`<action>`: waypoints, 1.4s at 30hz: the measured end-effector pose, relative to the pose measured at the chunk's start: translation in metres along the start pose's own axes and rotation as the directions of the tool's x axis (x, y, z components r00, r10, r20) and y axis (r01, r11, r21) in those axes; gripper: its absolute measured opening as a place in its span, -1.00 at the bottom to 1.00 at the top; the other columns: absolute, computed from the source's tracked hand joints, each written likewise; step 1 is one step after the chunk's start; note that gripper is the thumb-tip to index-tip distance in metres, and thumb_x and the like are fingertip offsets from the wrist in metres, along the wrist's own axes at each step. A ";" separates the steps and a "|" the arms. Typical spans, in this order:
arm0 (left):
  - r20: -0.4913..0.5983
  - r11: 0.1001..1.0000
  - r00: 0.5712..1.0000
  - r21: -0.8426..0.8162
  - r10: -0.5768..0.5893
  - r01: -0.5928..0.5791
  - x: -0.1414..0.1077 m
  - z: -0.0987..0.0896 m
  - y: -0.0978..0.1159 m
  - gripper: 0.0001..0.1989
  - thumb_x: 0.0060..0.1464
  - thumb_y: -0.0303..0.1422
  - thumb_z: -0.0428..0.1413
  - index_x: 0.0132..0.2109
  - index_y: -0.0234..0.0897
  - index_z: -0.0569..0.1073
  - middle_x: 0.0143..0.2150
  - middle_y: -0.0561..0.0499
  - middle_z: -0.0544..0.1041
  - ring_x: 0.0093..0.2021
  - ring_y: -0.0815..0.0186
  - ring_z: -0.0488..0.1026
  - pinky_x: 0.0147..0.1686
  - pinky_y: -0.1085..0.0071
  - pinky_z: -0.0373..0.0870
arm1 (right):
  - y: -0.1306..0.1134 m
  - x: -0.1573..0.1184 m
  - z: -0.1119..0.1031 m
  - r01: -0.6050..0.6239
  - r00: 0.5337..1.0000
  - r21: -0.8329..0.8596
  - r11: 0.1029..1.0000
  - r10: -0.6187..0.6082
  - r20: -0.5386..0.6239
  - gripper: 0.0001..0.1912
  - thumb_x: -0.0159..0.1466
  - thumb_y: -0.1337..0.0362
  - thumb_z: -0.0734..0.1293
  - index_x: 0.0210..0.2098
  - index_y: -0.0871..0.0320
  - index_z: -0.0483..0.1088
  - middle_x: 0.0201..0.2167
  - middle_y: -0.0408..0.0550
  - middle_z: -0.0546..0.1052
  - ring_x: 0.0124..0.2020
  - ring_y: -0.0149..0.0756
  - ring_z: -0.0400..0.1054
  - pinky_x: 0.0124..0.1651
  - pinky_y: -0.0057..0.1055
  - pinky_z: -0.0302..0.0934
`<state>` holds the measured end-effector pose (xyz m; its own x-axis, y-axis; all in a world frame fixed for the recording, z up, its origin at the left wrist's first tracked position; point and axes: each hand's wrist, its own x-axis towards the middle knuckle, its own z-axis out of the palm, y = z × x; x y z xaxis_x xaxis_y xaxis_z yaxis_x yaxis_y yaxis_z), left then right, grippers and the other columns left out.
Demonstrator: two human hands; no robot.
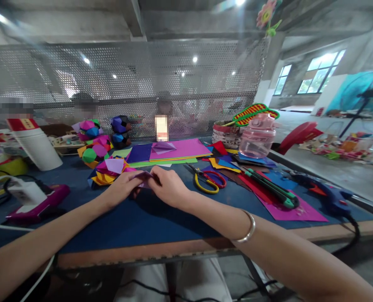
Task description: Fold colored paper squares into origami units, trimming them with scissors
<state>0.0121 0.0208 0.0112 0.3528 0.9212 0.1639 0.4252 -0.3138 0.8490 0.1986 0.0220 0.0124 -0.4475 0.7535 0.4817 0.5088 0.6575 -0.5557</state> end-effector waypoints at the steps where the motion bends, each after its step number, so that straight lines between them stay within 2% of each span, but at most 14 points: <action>1: -0.005 1.000 1.000 0.011 0.012 -0.012 -0.001 0.000 0.001 -0.71 0.35 -0.22 0.05 -0.26 -0.36 0.44 -0.51 0.17 0.36 -0.60 0.49 0.31 -0.58 0.53 0.32 | 0.000 0.000 0.000 0.007 1.000 -0.009 1.000 -0.007 0.004 -0.85 0.29 0.38 0.23 -0.42 0.12 0.27 -0.57 -0.24 0.36 -0.53 -0.41 0.20 -0.42 -0.47 -0.06; 5: -0.049 0.996 0.996 0.066 0.071 -0.068 -0.004 0.004 0.004 -0.69 0.32 -0.22 0.09 -0.33 -0.36 0.43 -0.49 0.15 0.38 -0.56 0.47 0.33 -0.54 0.51 0.33 | -0.002 -0.003 0.001 0.033 0.999 -0.035 0.999 -0.032 0.015 -0.83 0.26 0.44 0.22 -0.44 0.12 0.27 -0.58 -0.24 0.35 -0.54 -0.41 0.17 -0.43 -0.47 -0.08; 8: -0.093 0.989 0.989 0.100 0.115 -0.106 -0.006 0.007 0.007 -0.69 0.32 -0.22 0.09 -0.33 -0.36 0.43 -0.44 0.12 0.42 -0.49 0.42 0.40 -0.47 0.46 0.39 | -0.005 -0.006 0.002 0.037 0.999 -0.065 0.997 -0.037 0.005 -0.83 0.27 0.43 0.22 -0.45 0.11 0.26 -0.59 -0.22 0.34 -0.56 -0.40 0.14 -0.44 -0.45 -0.10; 11: -0.091 0.984 0.986 0.126 0.139 -0.128 -0.005 0.009 0.008 -0.71 0.31 -0.22 0.09 -0.30 -0.36 0.45 -0.41 0.10 0.45 -0.44 0.39 0.43 -0.41 0.43 0.43 | -0.006 -0.008 0.003 0.033 0.999 -0.103 0.994 -0.033 0.000 -0.83 0.28 0.41 0.23 -0.45 0.11 0.24 -0.56 -0.18 0.36 -0.56 -0.39 0.13 -0.43 -0.42 -0.12; 16: -0.089 0.977 0.983 0.158 0.160 -0.145 -0.002 0.006 0.004 -0.73 0.29 -0.22 0.12 -0.27 -0.37 0.48 -0.36 0.07 0.50 -0.37 0.34 0.49 -0.34 0.38 0.48 | -0.006 -0.007 0.004 0.013 0.999 -0.126 0.992 -0.010 0.031 -0.85 0.28 0.41 0.24 -0.42 0.11 0.27 -0.57 -0.17 0.39 -0.56 -0.38 0.18 -0.44 -0.43 -0.11; 21: -0.171 0.977 0.970 0.154 0.171 -0.145 0.001 0.003 0.000 -0.74 0.29 -0.22 0.12 -0.24 -0.37 0.48 -0.34 0.07 0.49 -0.37 0.35 0.48 -0.34 0.37 0.48 | -0.005 -0.003 0.002 -0.006 0.998 -0.107 0.994 0.013 0.060 -0.77 0.37 0.35 0.20 -0.43 0.12 0.33 -0.56 -0.16 0.47 -0.55 -0.38 0.29 -0.44 -0.45 -0.05; 25: -0.197 0.989 0.972 0.096 0.127 -0.109 0.004 0.001 -0.002 -0.74 0.33 -0.21 0.07 -0.14 -0.36 0.46 -0.35 0.07 0.48 -0.45 0.41 0.43 -0.43 0.43 0.44 | -0.003 -0.001 0.003 0.018 0.999 -0.098 0.995 -0.015 0.035 -0.66 0.43 0.30 0.14 -0.47 0.13 0.33 -0.58 -0.16 0.46 -0.56 -0.41 0.28 -0.43 -0.46 -0.02; 29: -0.149 0.999 0.988 0.041 0.037 -0.031 0.007 0.000 -0.011 -0.74 0.33 -0.21 0.08 -0.12 -0.36 0.46 -0.33 0.06 0.49 -0.47 0.43 0.43 -0.47 0.46 0.44 | 0.000 -0.002 0.004 0.049 0.997 -0.163 0.985 -0.058 -0.052 -0.67 0.39 0.30 0.20 -0.52 0.13 0.27 -0.61 -0.18 0.35 -0.58 -0.42 0.14 -0.43 -0.42 -0.11; 35: -0.104 0.993 0.987 -0.022 -0.119 0.118 0.008 -0.002 -0.020 -0.71 0.32 -0.19 0.08 -0.04 -0.35 0.46 -0.19 -0.02 0.53 -0.33 0.34 0.51 -0.34 0.36 0.52 | 0.003 -0.002 0.004 0.073 0.992 -0.237 0.969 -0.095 -0.081 -0.69 0.37 0.28 0.22 -0.52 0.13 0.28 -0.62 -0.17 0.29 -0.57 -0.39 0.07 -0.40 -0.36 -0.17; 42: -0.115 0.978 0.972 -0.063 -0.204 0.197 0.008 -0.002 -0.016 -0.70 0.31 -0.20 0.10 0.02 -0.34 0.44 -0.09 -0.07 0.52 -0.21 0.27 0.53 -0.23 0.27 0.54 | 0.006 0.002 0.003 0.003 0.998 -0.196 0.981 -0.015 -0.061 -0.64 0.39 0.24 0.19 -0.54 0.13 0.29 -0.62 -0.16 0.34 -0.60 -0.41 0.09 -0.44 -0.39 -0.17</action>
<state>0.0067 0.0340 -0.0001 0.1606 0.9860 0.0442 0.4329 -0.1106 0.8946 0.1991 0.0274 0.0081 -0.4096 0.7425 0.5301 0.6418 0.6474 -0.4109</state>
